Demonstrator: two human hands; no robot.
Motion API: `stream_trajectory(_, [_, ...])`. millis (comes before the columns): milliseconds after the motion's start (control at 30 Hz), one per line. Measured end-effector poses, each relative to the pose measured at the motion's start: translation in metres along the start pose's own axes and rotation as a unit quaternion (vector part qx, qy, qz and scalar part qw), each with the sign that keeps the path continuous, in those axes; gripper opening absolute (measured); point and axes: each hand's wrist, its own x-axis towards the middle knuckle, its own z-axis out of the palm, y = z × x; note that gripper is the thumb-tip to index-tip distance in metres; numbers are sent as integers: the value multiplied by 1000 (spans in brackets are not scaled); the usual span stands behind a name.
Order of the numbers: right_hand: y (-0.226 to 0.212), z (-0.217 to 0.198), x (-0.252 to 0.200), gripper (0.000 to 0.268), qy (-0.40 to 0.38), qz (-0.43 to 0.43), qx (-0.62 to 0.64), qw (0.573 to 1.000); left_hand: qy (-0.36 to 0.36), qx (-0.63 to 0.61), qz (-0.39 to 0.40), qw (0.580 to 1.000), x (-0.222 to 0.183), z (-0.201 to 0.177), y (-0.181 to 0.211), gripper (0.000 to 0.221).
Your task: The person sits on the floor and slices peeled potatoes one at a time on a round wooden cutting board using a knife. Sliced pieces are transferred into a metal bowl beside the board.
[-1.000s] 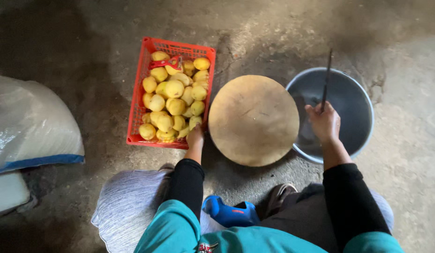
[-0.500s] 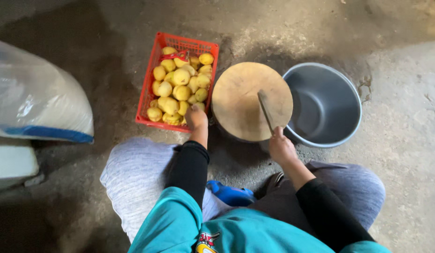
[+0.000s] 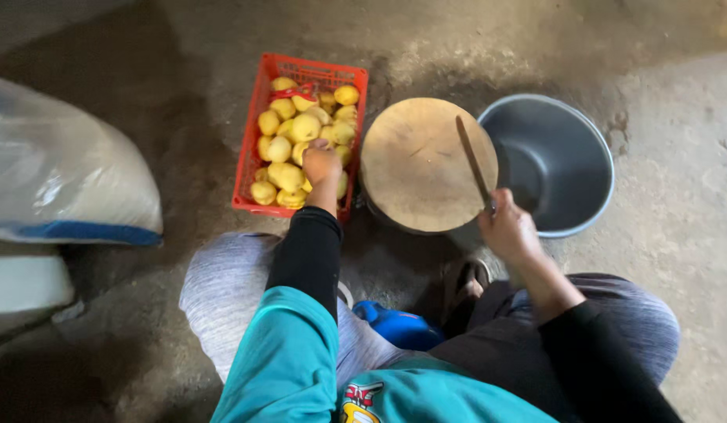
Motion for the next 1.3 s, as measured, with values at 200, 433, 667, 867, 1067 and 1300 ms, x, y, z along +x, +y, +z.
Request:
stream_trajectory(200, [32,-23,45,46,-44,149,-76,985,-213,165,39,962,12,23,8,46])
stream_trajectory(433, [81,15,99,40,-75,327,15,942,-289,194,187,919,38,34,0,41])
stream_trajectory(667, [148,91,187,33,-92,275,365,885,-388,315,135,855,58,58,9,37])
stream_trajectory(867, [167,127,216,28,-177,227,502,816,-266,195,113,937,54,11,25,51])
stream_trajectory(1067, [140,95,235,27,-137,156,345,915,-28,86,198,976,18,-19,122,58])
stream_trajectory(1300, [52,4,143,24,28,-68,-10,997,-254,50,266,929,-113,-11,210,64])
